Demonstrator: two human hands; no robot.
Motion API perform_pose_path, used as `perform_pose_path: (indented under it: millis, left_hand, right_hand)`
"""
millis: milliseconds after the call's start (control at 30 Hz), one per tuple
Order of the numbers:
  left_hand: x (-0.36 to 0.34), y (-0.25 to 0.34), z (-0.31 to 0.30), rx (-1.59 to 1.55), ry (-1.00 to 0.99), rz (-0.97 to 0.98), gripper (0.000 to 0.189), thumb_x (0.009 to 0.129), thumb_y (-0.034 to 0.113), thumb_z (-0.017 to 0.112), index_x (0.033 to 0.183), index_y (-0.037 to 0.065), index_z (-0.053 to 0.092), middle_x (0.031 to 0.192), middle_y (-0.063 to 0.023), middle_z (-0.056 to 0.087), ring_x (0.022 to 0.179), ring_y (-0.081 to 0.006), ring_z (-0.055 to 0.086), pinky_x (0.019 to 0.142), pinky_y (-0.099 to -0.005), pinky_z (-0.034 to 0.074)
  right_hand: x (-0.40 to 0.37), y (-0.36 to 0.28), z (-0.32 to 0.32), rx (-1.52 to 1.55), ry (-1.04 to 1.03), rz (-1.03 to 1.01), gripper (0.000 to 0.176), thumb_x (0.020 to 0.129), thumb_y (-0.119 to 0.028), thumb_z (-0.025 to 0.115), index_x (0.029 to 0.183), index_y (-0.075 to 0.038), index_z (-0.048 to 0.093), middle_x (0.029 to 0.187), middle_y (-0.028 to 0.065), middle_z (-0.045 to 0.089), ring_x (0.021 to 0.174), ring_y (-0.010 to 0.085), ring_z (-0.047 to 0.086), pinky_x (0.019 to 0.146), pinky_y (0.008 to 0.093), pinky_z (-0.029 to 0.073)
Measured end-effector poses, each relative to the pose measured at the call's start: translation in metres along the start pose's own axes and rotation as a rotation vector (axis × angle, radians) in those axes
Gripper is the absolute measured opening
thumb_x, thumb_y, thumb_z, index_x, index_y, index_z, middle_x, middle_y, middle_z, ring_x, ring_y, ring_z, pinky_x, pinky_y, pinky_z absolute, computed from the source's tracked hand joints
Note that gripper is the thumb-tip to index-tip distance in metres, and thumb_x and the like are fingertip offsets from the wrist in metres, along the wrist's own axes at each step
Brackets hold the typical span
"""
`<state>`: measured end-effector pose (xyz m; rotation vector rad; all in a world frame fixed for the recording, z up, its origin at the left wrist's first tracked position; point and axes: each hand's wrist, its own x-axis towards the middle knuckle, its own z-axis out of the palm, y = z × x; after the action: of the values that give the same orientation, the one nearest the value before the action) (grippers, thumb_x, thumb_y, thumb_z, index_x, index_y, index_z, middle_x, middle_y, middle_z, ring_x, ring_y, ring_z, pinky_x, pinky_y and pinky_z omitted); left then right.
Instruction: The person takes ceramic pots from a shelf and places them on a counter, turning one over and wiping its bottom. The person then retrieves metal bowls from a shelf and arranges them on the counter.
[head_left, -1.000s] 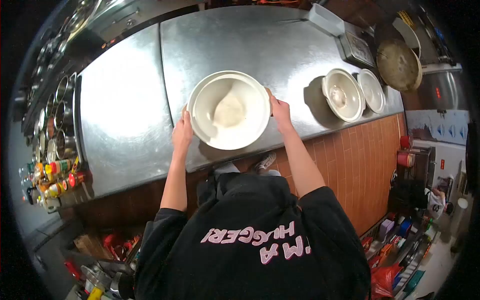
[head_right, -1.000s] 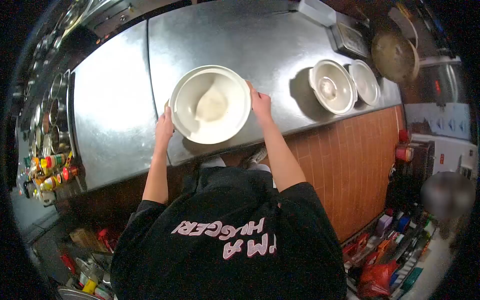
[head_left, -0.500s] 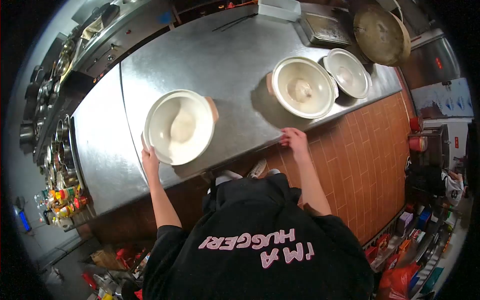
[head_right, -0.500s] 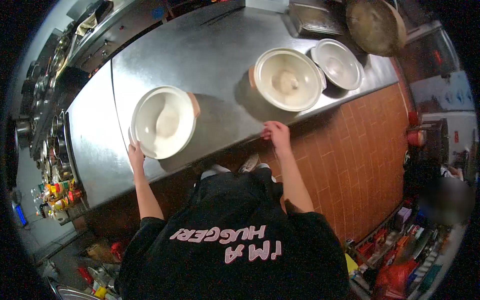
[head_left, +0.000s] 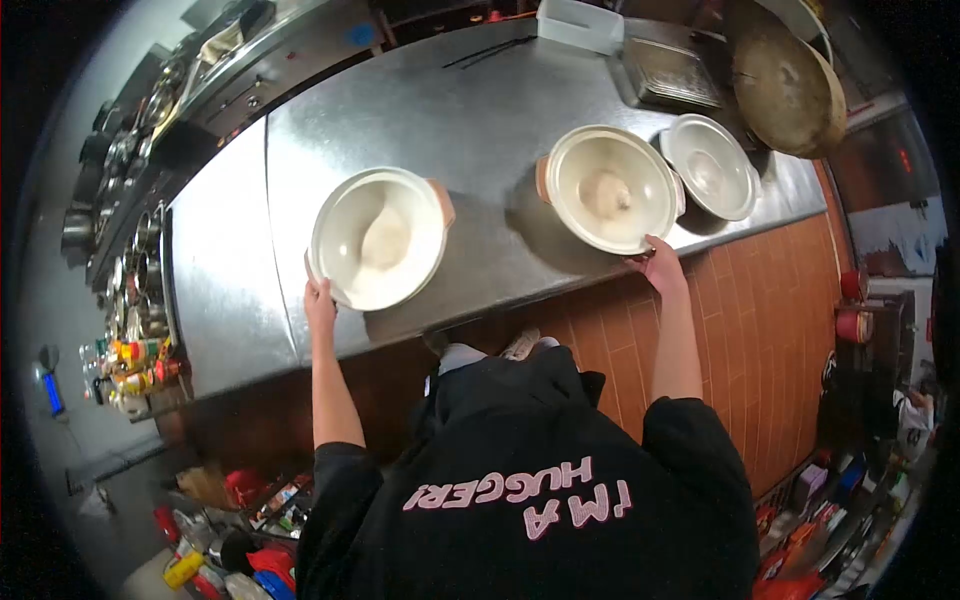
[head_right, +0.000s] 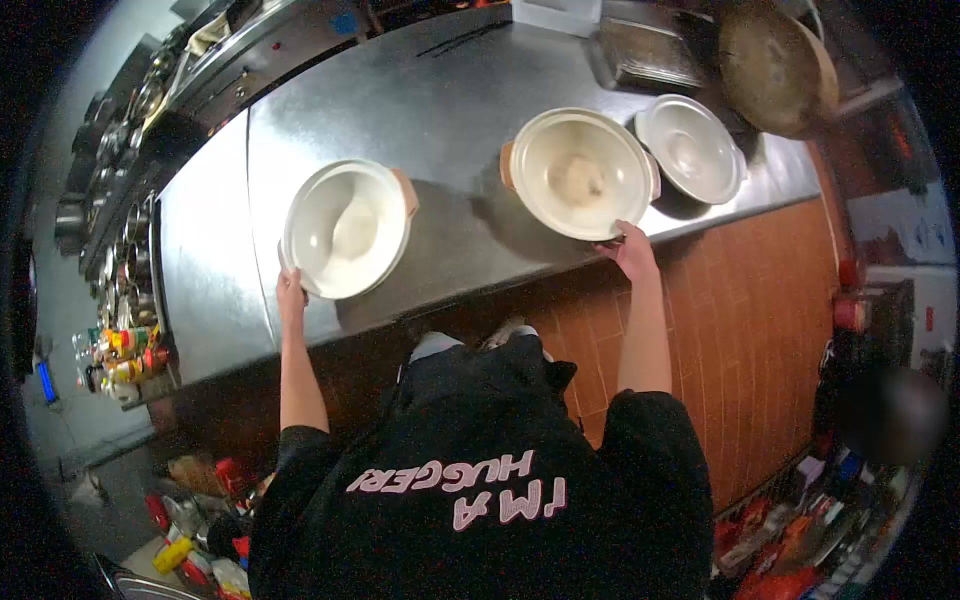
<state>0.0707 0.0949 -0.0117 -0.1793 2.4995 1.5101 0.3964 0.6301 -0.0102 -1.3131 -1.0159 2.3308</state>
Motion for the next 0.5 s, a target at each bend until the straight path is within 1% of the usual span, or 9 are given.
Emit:
perform_pose_path:
  millis: [67,133,233,300,367,400,433,467,500]
  left_hand:
    - [0.004,-0.001,0.007,0.007,-0.01,0.016,0.029,0.091,0.025,0.05,0.108,0.001,0.052,0.063,-0.0014,0.05,0.044,-0.0074,0.042,0.038,-0.0249,0.032]
    - [0.003,0.006,0.019,-0.045,0.02,0.123,0.031,0.091,0.025,0.049,0.109,0.0,0.051,0.064,-0.0025,0.051,0.046,-0.0073,0.043,0.038,-0.0243,0.032]
    - [-0.002,0.016,0.019,-0.02,-0.091,0.05,0.033,0.091,0.026,0.049,0.11,-0.001,0.051,0.068,-0.0048,0.055,0.049,-0.0097,0.047,0.041,-0.0259,0.036]
    - [0.007,0.013,0.016,0.058,-0.044,0.02,0.037,0.09,0.028,0.05,0.11,-0.002,0.05,0.07,-0.0061,0.057,0.051,-0.0128,0.05,0.045,-0.0279,0.041]
    - [0.017,-0.006,0.015,0.285,-0.047,0.151,0.04,0.089,0.03,0.051,0.113,-0.003,0.048,0.069,-0.0073,0.056,0.055,-0.0162,0.052,0.054,-0.032,0.044]
    - [-0.009,0.027,0.017,0.394,0.086,0.071,0.043,0.086,0.032,0.055,0.114,0.0,0.049,0.095,-0.0202,0.06,0.097,-0.0354,0.057,0.081,-0.0431,0.042]
    - [-0.022,0.039,0.017,0.391,0.099,0.057,0.043,0.086,0.032,0.055,0.114,0.0,0.049,0.095,-0.0202,0.06,0.097,-0.0354,0.057,0.081,-0.0431,0.042]
    - [-0.03,0.047,0.017,0.429,0.277,0.211,0.042,0.086,0.03,0.055,0.114,-0.001,0.048,0.083,-0.0154,0.059,0.08,-0.0266,0.055,0.073,-0.0397,0.042]
    - [-0.04,0.06,0.019,0.465,0.451,0.366,0.042,0.086,0.029,0.056,0.114,-0.002,0.047,0.071,-0.0107,0.058,0.064,-0.0178,0.054,0.065,-0.0362,0.042]
  right_hand:
    - [0.002,0.005,-0.003,-0.008,-0.061,-0.018,0.03,0.087,-0.012,0.049,0.112,0.005,0.044,0.095,0.0126,0.058,0.076,0.0228,0.061,0.065,0.0359,0.057]
    - [0.003,0.01,-0.006,-0.024,-0.097,-0.062,0.024,0.086,-0.008,0.049,0.106,0.005,0.046,0.094,0.0125,0.057,0.076,0.0223,0.061,0.065,0.0351,0.058]
    - [-0.002,0.03,-0.006,0.006,-0.066,-0.108,0.02,0.084,-0.005,0.051,0.102,0.004,0.047,0.093,0.0112,0.057,0.076,0.0212,0.061,0.066,0.0358,0.058]
    - [-0.034,0.033,0.031,0.064,0.006,-0.196,0.016,0.083,-0.004,0.053,0.097,0.002,0.049,0.085,0.0075,0.056,0.072,0.0194,0.061,0.066,0.0372,0.058]
    - [-0.029,0.053,0.014,0.078,0.009,-0.174,0.02,0.082,-0.005,0.053,0.101,0.002,0.049,0.088,0.0087,0.058,0.073,0.0212,0.061,0.066,0.0376,0.057]
    - [-0.035,0.058,0.013,0.062,-0.003,-0.165,0.02,0.082,-0.005,0.053,0.101,0.002,0.049,0.088,0.0087,0.058,0.073,0.0212,0.061,0.066,0.0376,0.057]
    - [-0.042,0.063,0.012,0.056,0.001,-0.176,0.023,0.082,-0.006,0.053,0.103,0.002,0.049,0.09,0.01,0.059,0.073,0.0213,0.062,0.065,0.037,0.057]
    - [-0.051,0.066,0.013,0.052,0.006,-0.191,0.025,0.082,-0.006,0.053,0.105,0.002,0.049,0.093,0.0112,0.06,0.074,0.0214,0.062,0.065,0.0365,0.057]
    - [-0.075,0.059,0.033,0.018,0.012,-0.169,0.029,0.081,-0.008,0.053,0.107,0.003,0.049,0.094,0.0132,0.061,0.072,0.0215,0.063,0.059,0.0328,0.055]
